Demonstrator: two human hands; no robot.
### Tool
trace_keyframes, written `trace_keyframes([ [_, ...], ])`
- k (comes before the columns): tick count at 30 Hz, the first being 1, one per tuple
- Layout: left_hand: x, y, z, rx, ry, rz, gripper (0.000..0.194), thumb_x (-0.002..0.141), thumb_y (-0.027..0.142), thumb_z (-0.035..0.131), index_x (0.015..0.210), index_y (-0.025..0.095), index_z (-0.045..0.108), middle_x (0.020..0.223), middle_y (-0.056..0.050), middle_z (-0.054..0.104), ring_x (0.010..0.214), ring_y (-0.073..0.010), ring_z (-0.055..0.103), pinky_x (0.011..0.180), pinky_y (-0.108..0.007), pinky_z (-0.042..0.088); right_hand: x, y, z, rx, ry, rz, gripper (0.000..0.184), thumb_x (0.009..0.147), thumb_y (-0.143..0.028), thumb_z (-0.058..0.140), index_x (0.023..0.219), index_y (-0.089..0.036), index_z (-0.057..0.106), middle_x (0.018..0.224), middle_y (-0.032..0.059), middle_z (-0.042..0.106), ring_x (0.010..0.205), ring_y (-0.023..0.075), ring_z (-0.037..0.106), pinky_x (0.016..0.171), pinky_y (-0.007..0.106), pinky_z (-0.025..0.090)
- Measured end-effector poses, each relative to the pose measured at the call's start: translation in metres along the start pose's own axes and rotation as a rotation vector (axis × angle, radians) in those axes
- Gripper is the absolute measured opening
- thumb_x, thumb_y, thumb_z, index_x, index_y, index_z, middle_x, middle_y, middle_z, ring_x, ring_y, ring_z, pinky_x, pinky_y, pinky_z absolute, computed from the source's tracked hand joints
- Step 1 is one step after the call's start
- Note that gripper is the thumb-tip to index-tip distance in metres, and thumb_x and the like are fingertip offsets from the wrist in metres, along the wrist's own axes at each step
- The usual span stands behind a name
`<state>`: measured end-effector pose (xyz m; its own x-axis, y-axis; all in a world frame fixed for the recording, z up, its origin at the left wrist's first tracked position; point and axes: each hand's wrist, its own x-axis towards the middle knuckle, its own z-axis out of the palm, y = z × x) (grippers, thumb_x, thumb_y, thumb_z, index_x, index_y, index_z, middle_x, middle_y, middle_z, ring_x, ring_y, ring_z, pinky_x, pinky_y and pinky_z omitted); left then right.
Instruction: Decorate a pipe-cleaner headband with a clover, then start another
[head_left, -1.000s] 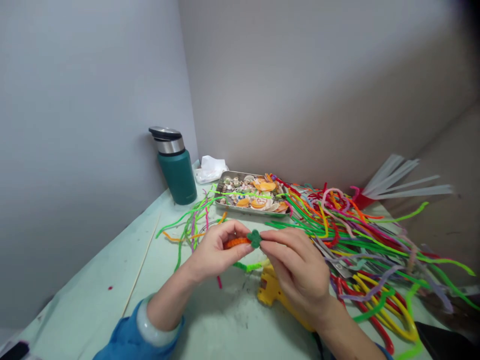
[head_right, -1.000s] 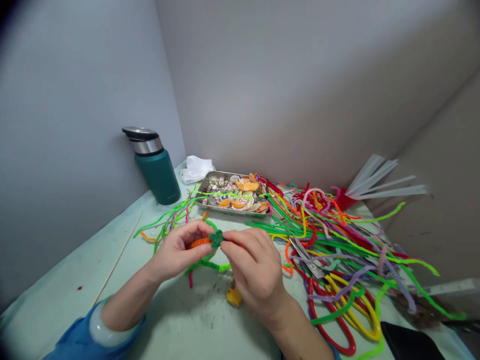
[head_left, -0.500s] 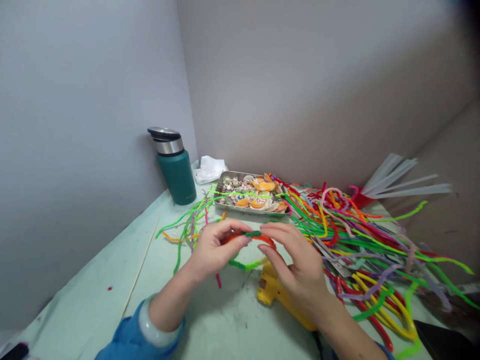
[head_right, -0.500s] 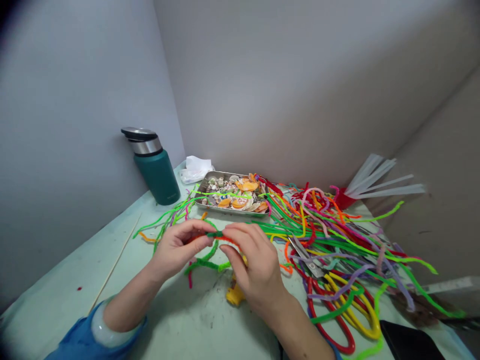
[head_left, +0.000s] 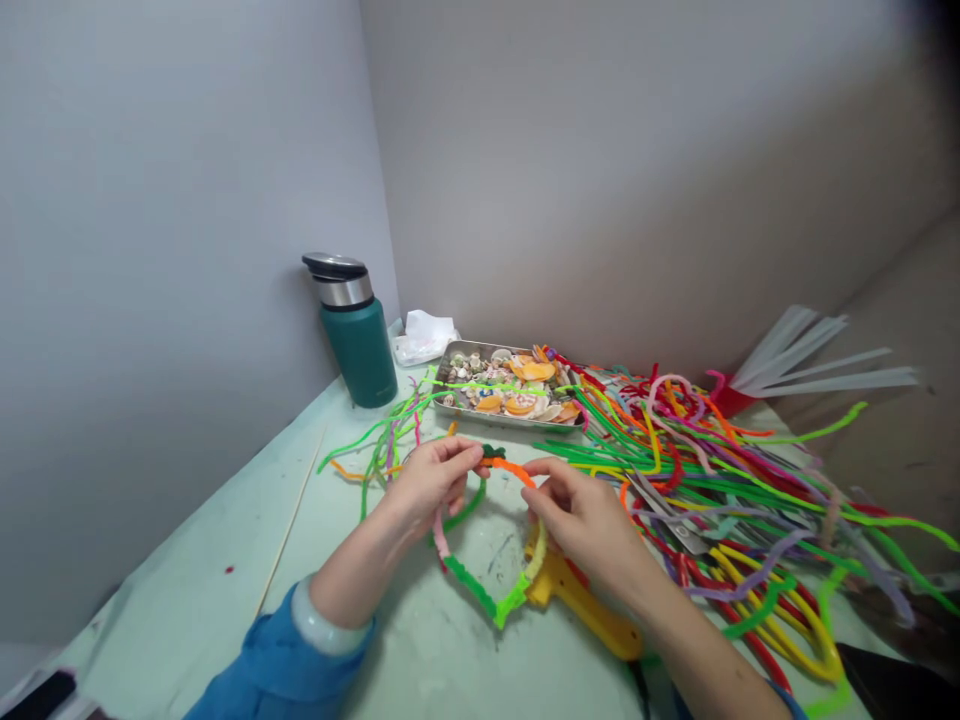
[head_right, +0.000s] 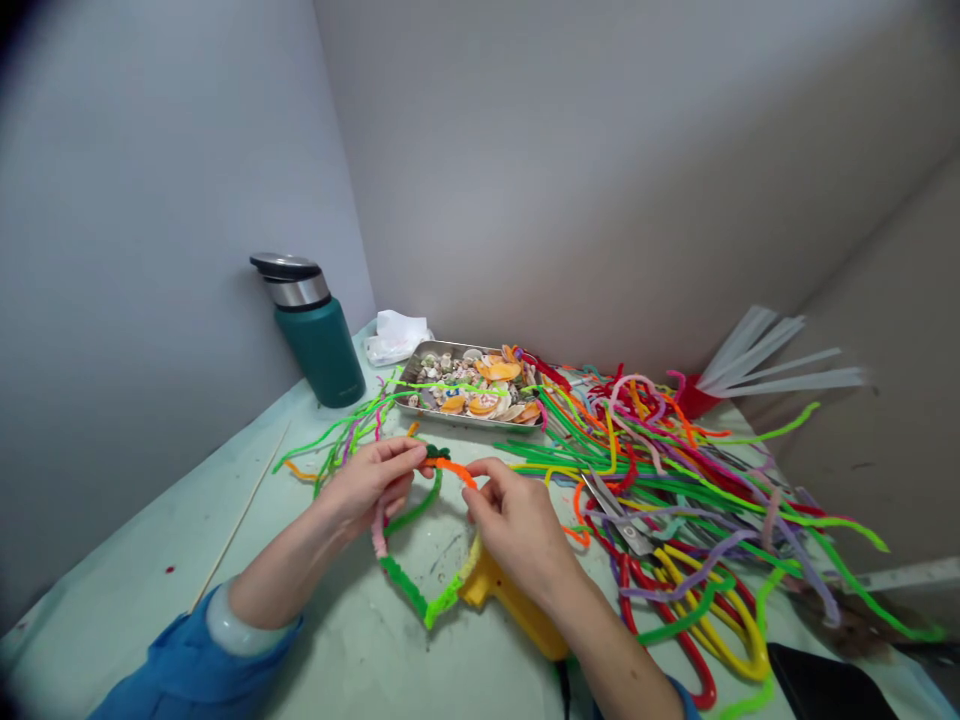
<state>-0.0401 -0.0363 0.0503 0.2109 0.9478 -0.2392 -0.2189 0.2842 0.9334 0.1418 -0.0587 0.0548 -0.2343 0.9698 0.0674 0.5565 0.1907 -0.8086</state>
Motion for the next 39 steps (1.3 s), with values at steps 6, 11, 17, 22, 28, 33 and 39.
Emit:
trace_keyframes([
  [6,0.0027,-0.0051,-0.0018,0.066,-0.015,0.002,0.029,0.07,0.033,0.065,0.09,0.012,0.059,0.034,0.009,0.039,0.029,-0.0051,0.035,0.033,-0.016,0.033,0.0023,0.0027,-0.0023,-0.049,0.004,0.046,0.021,0.081,-0.03,0.047,0.09,-0.02,0.063,0.051,-0.0038,0.052,0.048,0.0126,0.046,0.047,0.022,0.03],
  [11,0.0054,-0.0097,-0.0025,0.027,-0.041,0.046,0.03,0.066,0.029,0.069,0.088,0.012,0.057,0.041,0.008,0.045,0.033,-0.0044,0.037,0.037,-0.019,0.042,0.0025,0.0009,-0.0024,-0.046,0.0,0.089,0.021,0.079,-0.03,0.047,0.088,-0.02,0.064,0.052,-0.0032,0.055,0.048,0.0126,0.047,0.047,0.022,0.03],
  [17,0.0052,-0.0097,0.0,0.04,-0.02,0.058,0.027,0.069,0.027,0.066,0.088,0.012,0.057,0.046,0.004,0.053,0.04,-0.0082,0.05,0.043,-0.021,0.047,0.0034,0.0013,-0.0028,-0.061,0.006,0.11,0.022,0.078,-0.029,0.048,0.089,-0.02,0.064,0.054,-0.0034,0.055,0.049,0.012,0.047,0.048,0.022,0.031],
  [22,0.0047,-0.0076,0.0035,0.053,0.041,0.041,0.022,0.069,0.024,0.066,0.084,0.011,0.057,0.06,-0.001,0.061,0.05,-0.0114,0.06,0.045,-0.02,0.049,0.0034,0.0028,-0.0024,-0.071,0.001,0.108,0.023,0.077,-0.029,0.047,0.089,-0.019,0.065,0.054,-0.0027,0.055,0.05,0.0122,0.046,0.047,0.021,0.03],
  [28,0.007,-0.0095,0.005,-0.011,0.087,0.013,0.012,0.072,0.015,0.064,0.08,0.011,0.056,0.068,-0.004,0.063,0.066,-0.0168,0.067,0.05,-0.02,0.053,0.0024,0.0039,-0.0027,-0.071,0.001,0.079,0.025,0.077,-0.029,0.046,0.087,-0.018,0.066,0.052,-0.0026,0.053,0.048,0.012,0.044,0.046,0.022,0.029],
  [33,0.0071,-0.0086,0.0026,-0.08,0.07,-0.07,0.008,0.076,0.014,0.061,0.08,0.01,0.056,0.07,-0.007,0.065,0.063,-0.0166,0.068,0.05,-0.019,0.054,0.0031,0.005,-0.0029,-0.063,-0.005,0.061,0.024,0.077,-0.029,0.046,0.086,-0.019,0.067,0.053,-0.0025,0.054,0.049,0.0122,0.045,0.047,0.022,0.03],
  [39,0.007,-0.0101,-0.0018,-0.079,0.025,-0.056,0.01,0.077,0.019,0.061,0.08,0.01,0.057,0.073,-0.008,0.066,0.064,-0.0158,0.068,0.054,-0.019,0.055,0.003,0.0039,-0.0036,-0.079,0.011,0.077,0.024,0.077,-0.029,0.047,0.086,-0.019,0.067,0.051,-0.0032,0.052,0.048,0.0121,0.045,0.047,0.022,0.029],
])
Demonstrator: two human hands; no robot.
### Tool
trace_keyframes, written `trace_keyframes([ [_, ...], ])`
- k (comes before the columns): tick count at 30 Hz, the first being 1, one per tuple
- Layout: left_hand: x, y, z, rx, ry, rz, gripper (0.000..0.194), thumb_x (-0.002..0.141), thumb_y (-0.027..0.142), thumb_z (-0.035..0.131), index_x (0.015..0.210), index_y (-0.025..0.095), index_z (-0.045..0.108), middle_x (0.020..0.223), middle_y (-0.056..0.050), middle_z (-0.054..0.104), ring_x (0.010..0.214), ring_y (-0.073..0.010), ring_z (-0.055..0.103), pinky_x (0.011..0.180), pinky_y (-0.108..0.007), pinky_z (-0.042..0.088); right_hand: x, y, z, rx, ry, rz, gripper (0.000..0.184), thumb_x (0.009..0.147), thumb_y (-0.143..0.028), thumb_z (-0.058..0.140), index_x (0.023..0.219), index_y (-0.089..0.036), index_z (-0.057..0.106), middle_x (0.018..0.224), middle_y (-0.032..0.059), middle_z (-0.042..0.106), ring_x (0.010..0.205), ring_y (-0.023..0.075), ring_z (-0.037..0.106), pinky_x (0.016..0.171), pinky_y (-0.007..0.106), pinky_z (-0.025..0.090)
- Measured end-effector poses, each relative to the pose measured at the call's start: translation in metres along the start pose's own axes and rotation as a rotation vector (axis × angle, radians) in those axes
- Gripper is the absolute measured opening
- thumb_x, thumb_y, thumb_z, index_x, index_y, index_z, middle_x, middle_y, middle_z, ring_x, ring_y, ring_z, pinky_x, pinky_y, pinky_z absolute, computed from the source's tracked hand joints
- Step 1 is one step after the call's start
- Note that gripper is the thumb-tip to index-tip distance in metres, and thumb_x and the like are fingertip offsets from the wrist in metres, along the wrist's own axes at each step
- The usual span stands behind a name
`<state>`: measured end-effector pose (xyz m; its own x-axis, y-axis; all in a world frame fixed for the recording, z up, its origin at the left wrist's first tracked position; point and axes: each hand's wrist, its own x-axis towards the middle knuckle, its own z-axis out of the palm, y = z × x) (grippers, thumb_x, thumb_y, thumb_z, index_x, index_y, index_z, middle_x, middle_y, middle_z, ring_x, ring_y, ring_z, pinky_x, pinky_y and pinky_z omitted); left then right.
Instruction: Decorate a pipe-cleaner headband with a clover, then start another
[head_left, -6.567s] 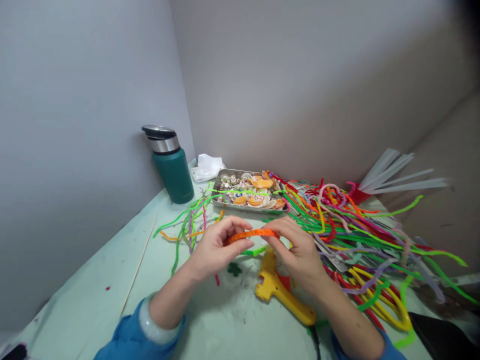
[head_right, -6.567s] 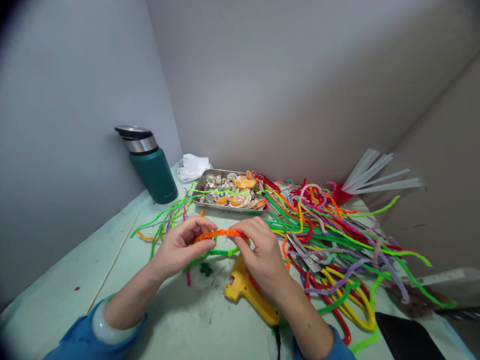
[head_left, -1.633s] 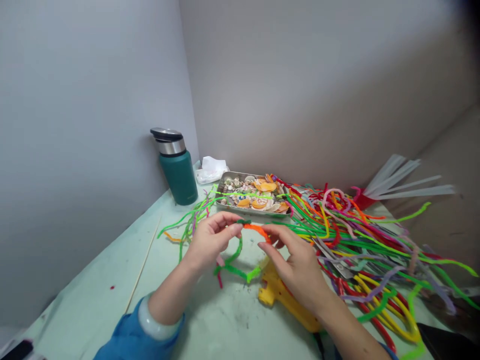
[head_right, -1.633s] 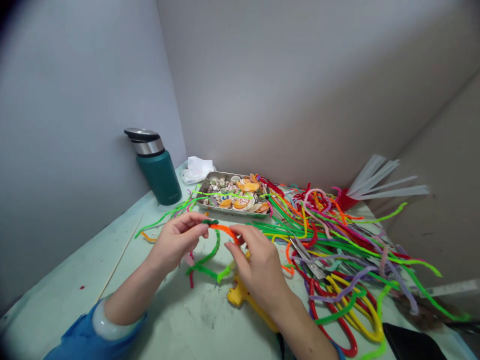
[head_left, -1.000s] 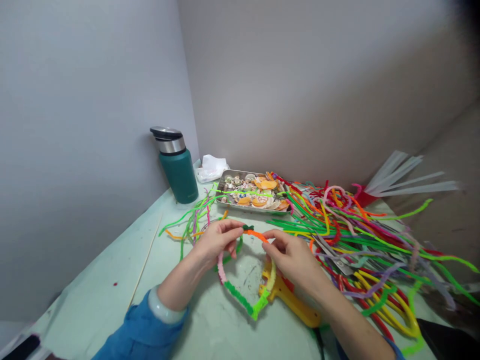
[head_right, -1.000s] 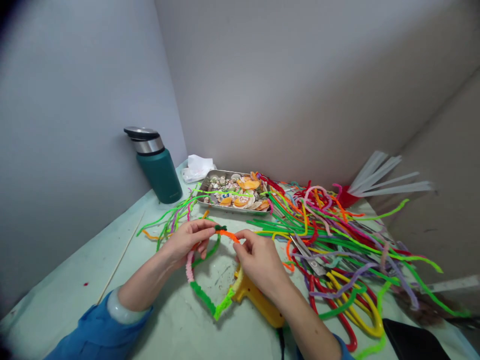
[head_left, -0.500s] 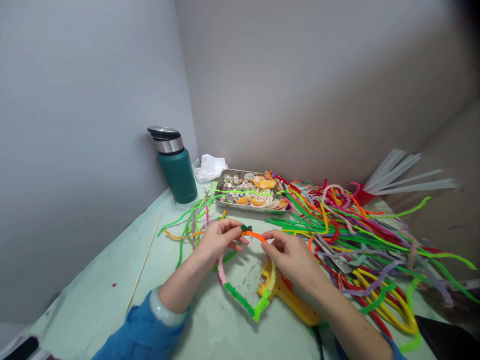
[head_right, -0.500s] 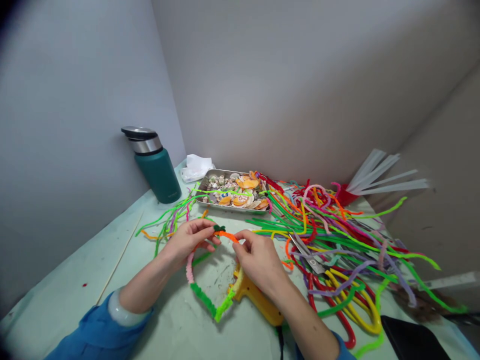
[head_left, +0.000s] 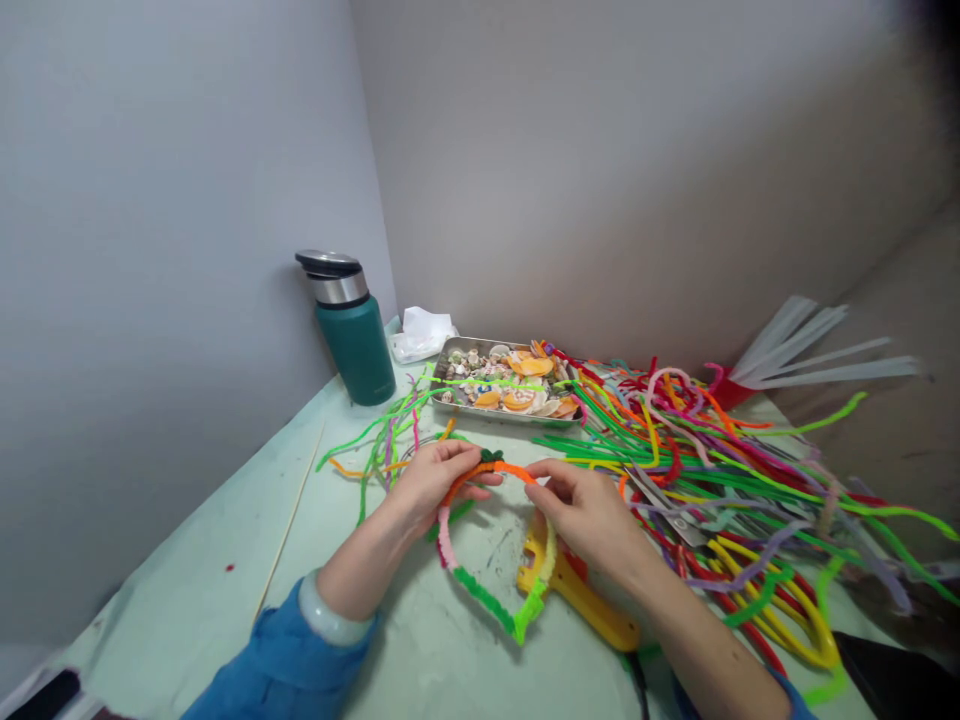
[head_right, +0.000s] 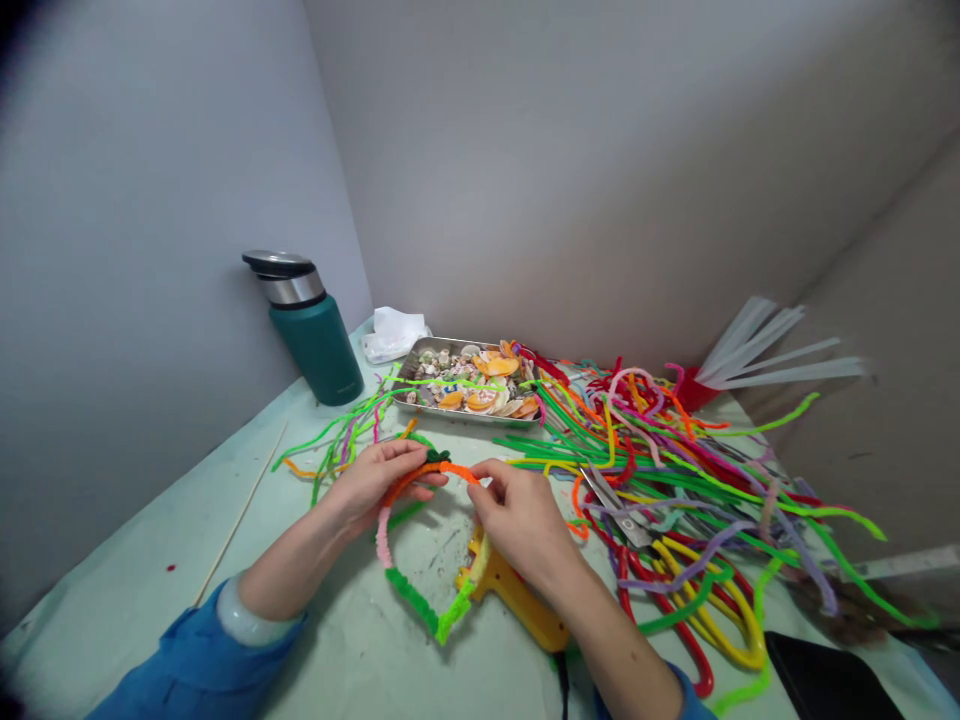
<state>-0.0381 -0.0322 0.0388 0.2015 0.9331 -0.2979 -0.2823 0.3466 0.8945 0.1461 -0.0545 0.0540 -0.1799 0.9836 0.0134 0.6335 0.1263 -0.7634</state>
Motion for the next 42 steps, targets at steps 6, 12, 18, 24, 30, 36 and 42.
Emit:
trace_keyframes([
  [6,0.0001,-0.0014,0.0007,0.002,-0.028,0.022,0.017,0.073,0.023,0.066,0.081,0.011,0.057,0.072,-0.006,0.064,0.073,-0.0194,0.068,0.055,-0.021,0.055,0.0009,0.0018,-0.0002,0.013,0.007,-0.019,0.025,0.077,-0.029,0.047,0.085,-0.018,0.068,0.052,-0.0025,0.054,0.049,0.0122,0.046,0.047,0.022,0.03],
  [12,-0.0012,0.0004,0.0012,-0.006,-0.016,-0.001,0.017,0.072,0.021,0.068,0.082,0.011,0.057,0.07,-0.006,0.066,0.059,-0.0154,0.067,0.051,-0.02,0.054,-0.001,-0.0022,-0.0019,0.016,-0.056,-0.052,0.023,0.078,-0.027,0.047,0.085,-0.019,0.067,0.053,-0.0031,0.054,0.049,0.0116,0.045,0.047,0.022,0.029],
  [18,0.0007,-0.0008,-0.0006,-0.008,-0.007,-0.029,0.015,0.074,0.022,0.065,0.078,0.012,0.055,0.062,-0.005,0.064,0.057,-0.0164,0.066,0.045,-0.018,0.051,-0.0038,-0.0046,-0.0034,-0.013,-0.084,-0.072,0.023,0.079,-0.027,0.046,0.084,-0.02,0.067,0.055,-0.0026,0.056,0.051,0.0122,0.047,0.048,0.022,0.03],
  [24,-0.0002,-0.0005,0.0004,0.037,0.012,0.014,0.019,0.072,0.025,0.067,0.079,0.012,0.055,0.067,-0.004,0.064,0.058,-0.0162,0.067,0.044,-0.018,0.051,-0.0024,-0.0017,-0.0022,0.003,-0.027,-0.051,0.023,0.078,-0.028,0.047,0.082,-0.018,0.067,0.053,-0.0031,0.053,0.048,0.0114,0.044,0.046,0.021,0.029],
  [30,-0.0003,-0.0005,0.0007,0.066,0.028,0.036,0.02,0.07,0.026,0.068,0.078,0.012,0.056,0.07,-0.004,0.064,0.063,-0.0175,0.068,0.047,-0.018,0.052,-0.0028,-0.0036,-0.0013,0.011,-0.003,-0.069,0.023,0.078,-0.028,0.046,0.081,-0.018,0.067,0.053,-0.0029,0.051,0.049,0.011,0.042,0.045,0.021,0.028],
  [36,-0.0006,-0.0006,0.0025,0.112,0.036,0.05,0.023,0.069,0.029,0.069,0.076,0.012,0.056,0.067,-0.005,0.065,0.062,-0.0166,0.067,0.048,-0.018,0.051,-0.0015,-0.0008,0.0005,0.012,0.012,-0.052,0.024,0.078,-0.029,0.047,0.083,-0.018,0.067,0.052,-0.003,0.052,0.048,0.0114,0.043,0.045,0.021,0.028],
  [42,-0.0035,0.0027,0.0043,0.146,-0.012,0.084,0.028,0.064,0.03,0.073,0.078,0.012,0.057,0.069,-0.004,0.065,0.066,-0.017,0.067,0.053,-0.021,0.051,0.0009,0.0036,0.0005,-0.012,0.021,-0.021,0.022,0.078,-0.029,0.047,0.083,-0.019,0.066,0.053,-0.0034,0.053,0.05,0.0119,0.045,0.047,0.022,0.029],
])
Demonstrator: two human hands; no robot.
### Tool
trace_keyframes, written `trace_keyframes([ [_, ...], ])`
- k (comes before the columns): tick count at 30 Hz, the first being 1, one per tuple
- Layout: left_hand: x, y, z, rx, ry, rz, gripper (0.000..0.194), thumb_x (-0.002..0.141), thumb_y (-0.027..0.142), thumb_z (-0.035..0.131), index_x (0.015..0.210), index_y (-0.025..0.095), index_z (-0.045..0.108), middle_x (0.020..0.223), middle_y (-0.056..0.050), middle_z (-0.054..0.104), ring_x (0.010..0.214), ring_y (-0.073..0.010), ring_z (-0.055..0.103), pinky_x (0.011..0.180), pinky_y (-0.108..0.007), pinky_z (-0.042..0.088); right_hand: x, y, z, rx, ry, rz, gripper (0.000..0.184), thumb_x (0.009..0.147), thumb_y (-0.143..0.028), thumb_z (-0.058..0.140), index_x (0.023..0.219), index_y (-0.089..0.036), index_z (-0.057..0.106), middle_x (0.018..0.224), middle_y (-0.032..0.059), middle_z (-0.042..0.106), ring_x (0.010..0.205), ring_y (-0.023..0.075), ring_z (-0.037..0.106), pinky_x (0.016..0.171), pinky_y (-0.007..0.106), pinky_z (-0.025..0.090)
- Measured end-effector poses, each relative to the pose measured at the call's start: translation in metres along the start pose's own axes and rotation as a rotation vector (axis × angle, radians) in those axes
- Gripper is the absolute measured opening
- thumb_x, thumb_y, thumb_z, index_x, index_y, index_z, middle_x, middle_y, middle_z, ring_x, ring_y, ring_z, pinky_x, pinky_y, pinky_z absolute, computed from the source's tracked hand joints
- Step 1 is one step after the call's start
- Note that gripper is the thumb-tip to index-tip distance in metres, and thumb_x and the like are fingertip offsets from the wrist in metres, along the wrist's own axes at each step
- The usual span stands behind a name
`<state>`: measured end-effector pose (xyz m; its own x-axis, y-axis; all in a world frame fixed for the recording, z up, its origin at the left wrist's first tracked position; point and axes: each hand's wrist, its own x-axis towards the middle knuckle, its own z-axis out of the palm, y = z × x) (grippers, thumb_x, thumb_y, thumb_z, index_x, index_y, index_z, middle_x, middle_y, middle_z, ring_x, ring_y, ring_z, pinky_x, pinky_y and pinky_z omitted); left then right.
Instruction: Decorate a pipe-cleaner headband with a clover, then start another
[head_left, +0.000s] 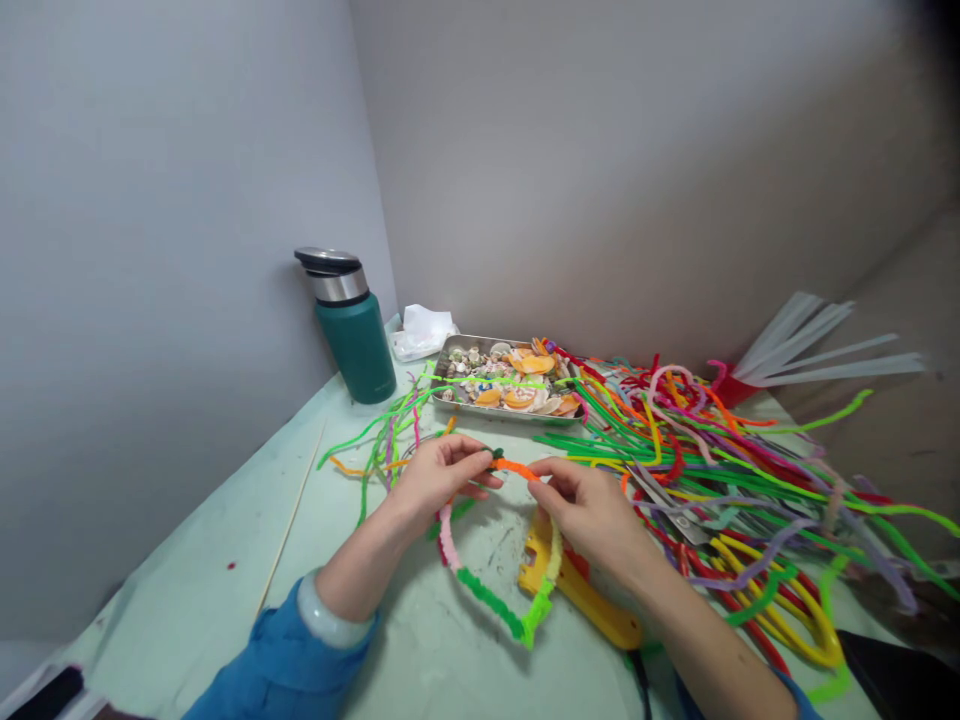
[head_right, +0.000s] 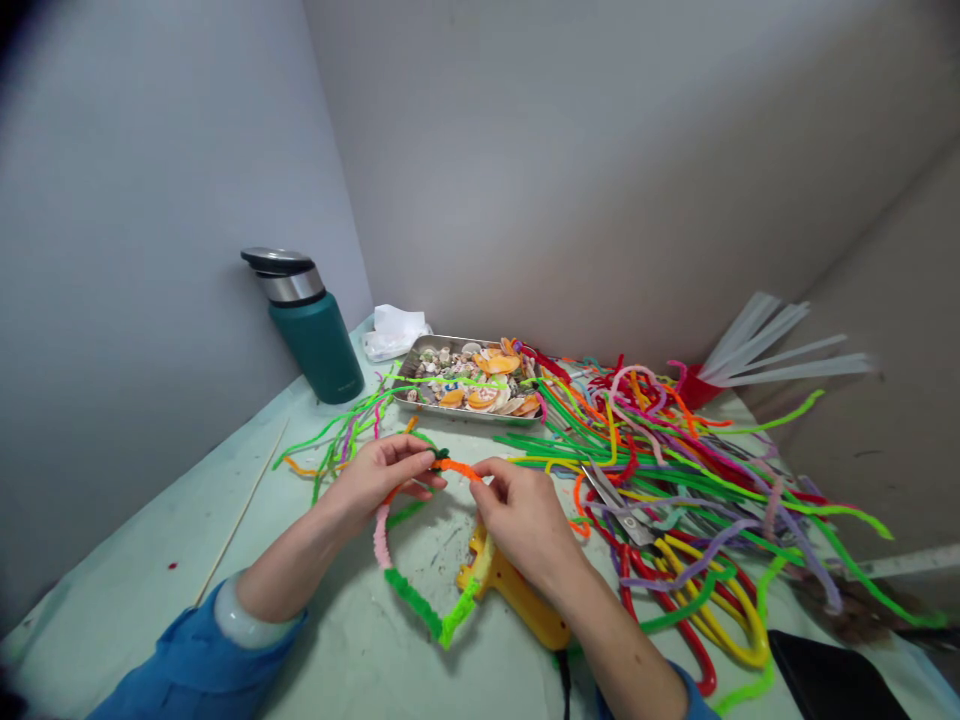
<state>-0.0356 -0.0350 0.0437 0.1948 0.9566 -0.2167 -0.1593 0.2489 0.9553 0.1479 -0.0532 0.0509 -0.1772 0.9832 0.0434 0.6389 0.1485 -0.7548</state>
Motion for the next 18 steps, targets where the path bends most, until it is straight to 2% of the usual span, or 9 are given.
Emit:
trace_keyframes([
  [4,0.0004,0.0004,0.0009,0.049,-0.031,0.04,0.029,0.061,0.024,0.075,0.079,0.012,0.055,0.069,-0.004,0.066,0.065,-0.0161,0.066,0.056,-0.022,0.051,-0.0003,-0.0004,0.0,0.004,-0.01,0.007,0.022,0.078,-0.029,0.047,0.083,-0.019,0.066,0.053,-0.0036,0.053,0.05,0.0117,0.045,0.048,0.022,0.029],
  [10,0.0014,-0.0022,0.0034,0.149,-0.004,0.086,0.019,0.066,0.018,0.069,0.078,0.012,0.056,0.068,-0.003,0.065,0.064,-0.0153,0.066,0.056,-0.021,0.05,-0.0006,-0.0033,0.0004,0.006,-0.016,0.025,0.022,0.077,-0.027,0.047,0.082,-0.019,0.067,0.051,-0.0037,0.052,0.049,0.0115,0.044,0.047,0.022,0.029],
  [18,0.0012,-0.0043,0.0019,0.253,-0.018,0.12,0.02,0.071,0.02,0.062,0.089,0.012,0.064,0.077,-0.006,0.069,0.069,-0.0158,0.067,0.061,-0.022,0.051,-0.0021,-0.0041,0.0002,0.04,-0.021,0.035,0.021,0.078,-0.027,0.047,0.084,-0.019,0.066,0.051,-0.004,0.05,0.049,0.0116,0.043,0.046,0.021,0.027],
])
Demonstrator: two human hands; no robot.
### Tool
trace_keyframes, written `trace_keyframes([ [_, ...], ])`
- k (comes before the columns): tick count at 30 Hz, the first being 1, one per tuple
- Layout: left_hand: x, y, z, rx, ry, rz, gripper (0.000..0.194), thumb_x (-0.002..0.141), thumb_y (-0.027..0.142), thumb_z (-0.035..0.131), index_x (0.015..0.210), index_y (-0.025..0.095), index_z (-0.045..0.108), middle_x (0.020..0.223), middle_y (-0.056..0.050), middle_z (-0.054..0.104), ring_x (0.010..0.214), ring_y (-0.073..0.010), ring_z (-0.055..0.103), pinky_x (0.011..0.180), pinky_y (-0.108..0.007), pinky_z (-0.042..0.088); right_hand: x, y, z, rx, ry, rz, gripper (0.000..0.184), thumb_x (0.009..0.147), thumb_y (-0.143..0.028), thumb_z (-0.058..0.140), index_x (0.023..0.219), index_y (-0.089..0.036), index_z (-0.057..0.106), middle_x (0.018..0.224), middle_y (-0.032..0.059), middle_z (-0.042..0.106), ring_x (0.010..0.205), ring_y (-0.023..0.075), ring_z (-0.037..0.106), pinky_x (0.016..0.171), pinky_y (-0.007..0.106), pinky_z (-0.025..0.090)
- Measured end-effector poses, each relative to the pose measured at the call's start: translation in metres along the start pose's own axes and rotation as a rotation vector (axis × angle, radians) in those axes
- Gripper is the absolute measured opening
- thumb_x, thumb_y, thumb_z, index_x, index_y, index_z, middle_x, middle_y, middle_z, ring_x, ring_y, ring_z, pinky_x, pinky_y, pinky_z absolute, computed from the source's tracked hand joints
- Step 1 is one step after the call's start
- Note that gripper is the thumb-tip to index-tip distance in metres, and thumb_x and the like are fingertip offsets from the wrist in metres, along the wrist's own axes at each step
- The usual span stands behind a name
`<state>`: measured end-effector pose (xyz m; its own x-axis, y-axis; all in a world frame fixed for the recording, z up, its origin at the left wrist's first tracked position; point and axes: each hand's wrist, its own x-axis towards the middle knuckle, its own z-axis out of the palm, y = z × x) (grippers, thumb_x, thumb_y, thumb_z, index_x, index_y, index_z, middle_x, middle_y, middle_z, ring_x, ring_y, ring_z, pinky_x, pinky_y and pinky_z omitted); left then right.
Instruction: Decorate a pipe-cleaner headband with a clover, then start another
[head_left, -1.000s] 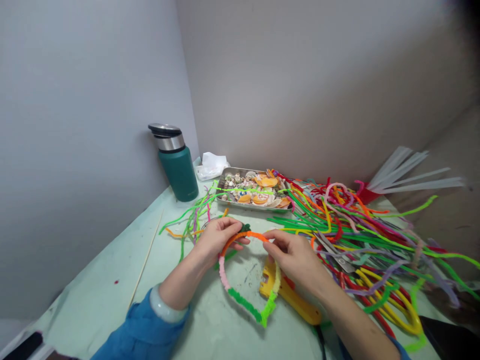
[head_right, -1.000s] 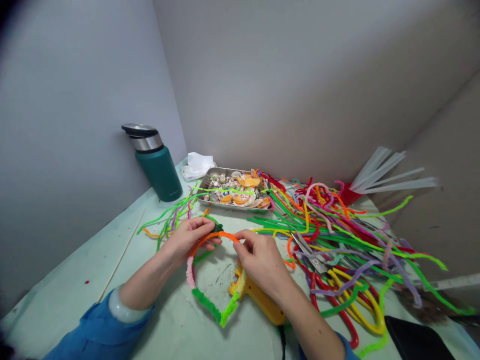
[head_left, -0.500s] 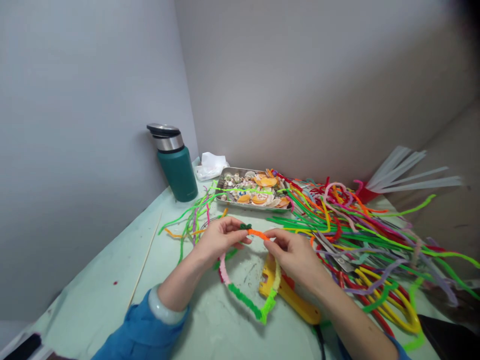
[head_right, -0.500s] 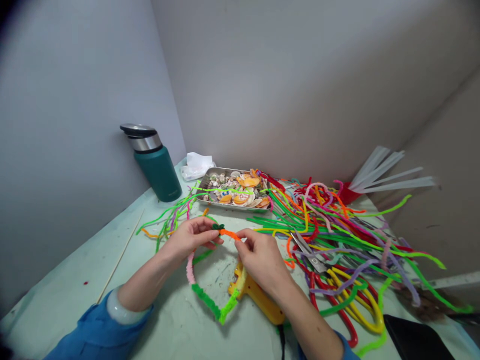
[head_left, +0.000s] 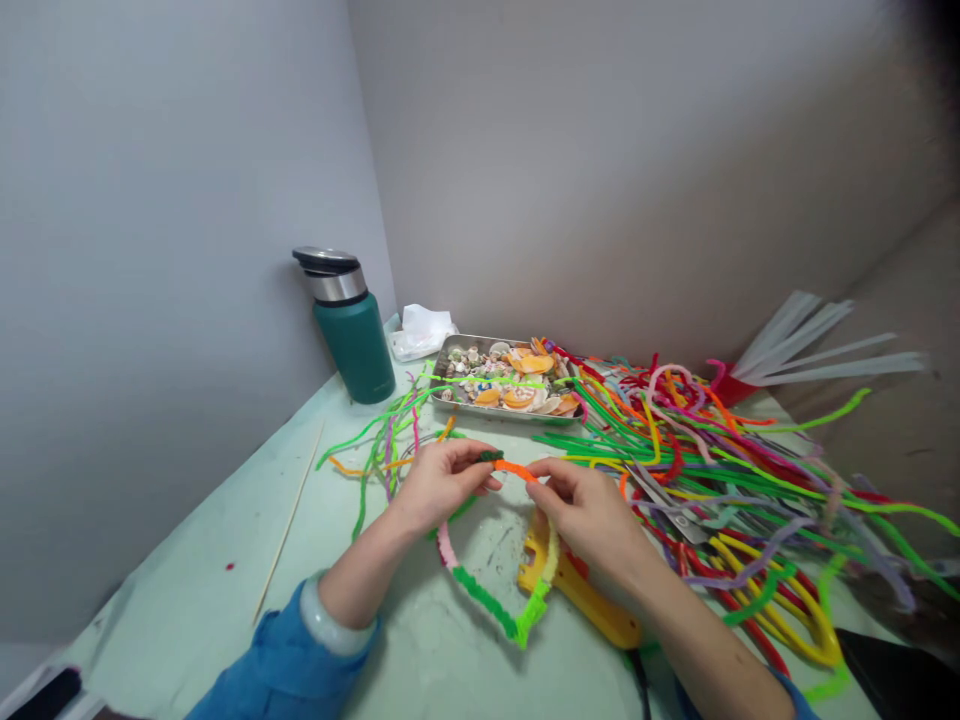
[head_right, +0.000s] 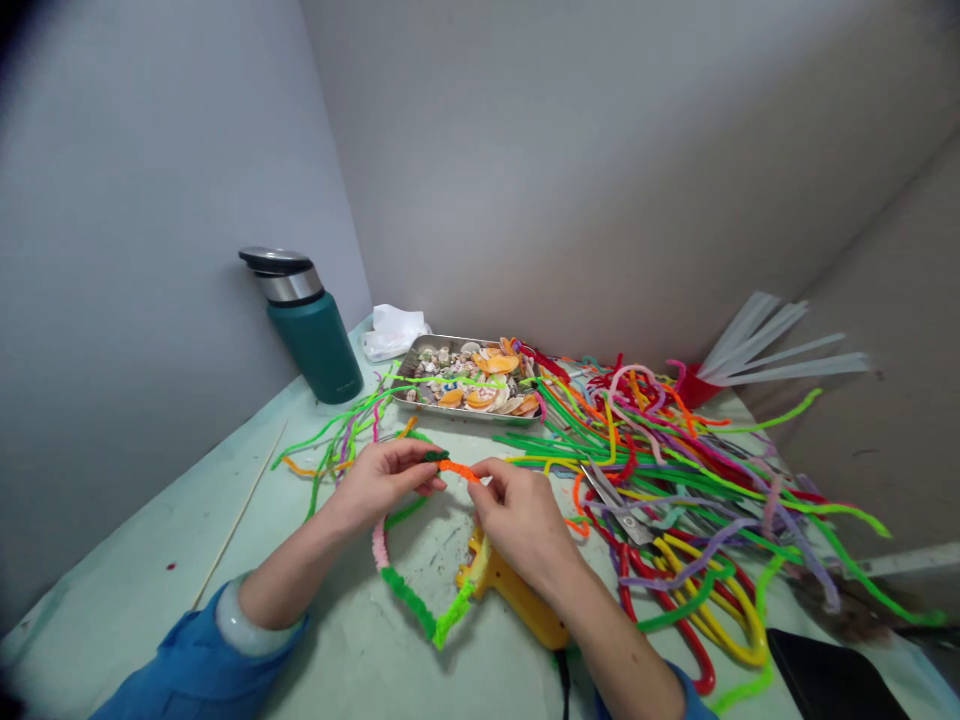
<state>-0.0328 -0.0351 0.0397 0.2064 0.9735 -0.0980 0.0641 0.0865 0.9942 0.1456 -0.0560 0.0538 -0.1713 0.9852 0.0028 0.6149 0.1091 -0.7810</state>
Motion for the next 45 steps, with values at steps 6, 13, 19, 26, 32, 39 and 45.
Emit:
trace_keyframes([
  [6,0.0,-0.002,0.0,0.027,-0.012,0.018,0.021,0.073,0.021,0.059,0.092,0.012,0.064,0.074,-0.006,0.068,0.068,-0.0168,0.067,0.063,-0.025,0.052,0.001,0.0,0.0,0.014,-0.014,0.009,0.019,0.077,-0.027,0.048,0.081,-0.019,0.065,0.051,-0.004,0.052,0.048,0.011,0.044,0.046,0.021,0.028],
  [13,-0.001,-0.003,-0.001,0.062,-0.001,0.024,0.016,0.072,0.018,0.057,0.086,0.012,0.063,0.066,-0.005,0.067,0.065,-0.0173,0.067,0.062,-0.026,0.052,0.0,0.001,0.003,0.068,-0.053,0.038,0.02,0.078,-0.029,0.048,0.085,-0.02,0.064,0.052,-0.0028,0.057,0.048,0.0119,0.049,0.045,0.02,0.031],
  [19,0.0,-0.004,-0.001,0.085,0.001,0.022,0.014,0.073,0.017,0.056,0.084,0.013,0.064,0.063,-0.004,0.066,0.062,-0.0169,0.066,0.06,-0.026,0.052,-0.001,0.002,0.003,0.12,-0.093,0.067,0.021,0.078,-0.03,0.048,0.089,-0.019,0.063,0.054,-0.0023,0.059,0.047,0.012,0.05,0.044,0.02,0.033],
  [26,0.004,-0.01,0.004,0.04,0.036,0.004,0.015,0.073,0.015,0.056,0.087,0.014,0.061,0.06,-0.001,0.063,0.052,-0.013,0.061,0.051,-0.022,0.049,0.003,0.009,0.004,-0.013,-0.017,-0.034,0.023,0.079,-0.032,0.048,0.086,-0.02,0.065,0.055,-0.003,0.056,0.05,0.0125,0.048,0.046,0.021,0.03],
  [32,0.003,-0.002,0.003,0.023,0.11,-0.08,0.012,0.073,0.012,0.055,0.084,0.013,0.06,0.055,0.0,0.061,0.044,-0.0107,0.058,0.043,-0.018,0.044,-0.01,0.018,-0.024,-0.228,0.032,-0.032,0.032,0.083,-0.043,0.044,0.096,-0.022,0.064,0.072,0.0004,0.065,0.059,0.0149,0.056,0.054,0.024,0.035],
  [39,0.008,-0.01,-0.005,-0.024,0.199,-0.03,0.013,0.072,0.015,0.057,0.086,0.014,0.059,0.05,0.003,0.058,0.039,-0.0094,0.054,0.039,-0.018,0.044,-0.065,0.034,-0.012,-0.547,-0.086,0.042,0.054,0.07,-0.043,0.061,0.12,-0.025,0.052,0.101,0.0074,0.065,0.088,0.0261,0.06,0.068,0.031,0.042],
  [45,0.013,-0.02,-0.011,-0.11,0.116,0.059,0.018,0.07,0.019,0.06,0.087,0.013,0.059,0.05,0.002,0.058,0.042,-0.0109,0.056,0.043,-0.02,0.047,-0.07,0.04,0.001,-0.451,-0.066,0.001,0.041,0.08,-0.038,0.048,0.116,-0.02,0.056,0.111,0.0094,0.063,0.098,0.0257,0.058,0.082,0.036,0.042],
])
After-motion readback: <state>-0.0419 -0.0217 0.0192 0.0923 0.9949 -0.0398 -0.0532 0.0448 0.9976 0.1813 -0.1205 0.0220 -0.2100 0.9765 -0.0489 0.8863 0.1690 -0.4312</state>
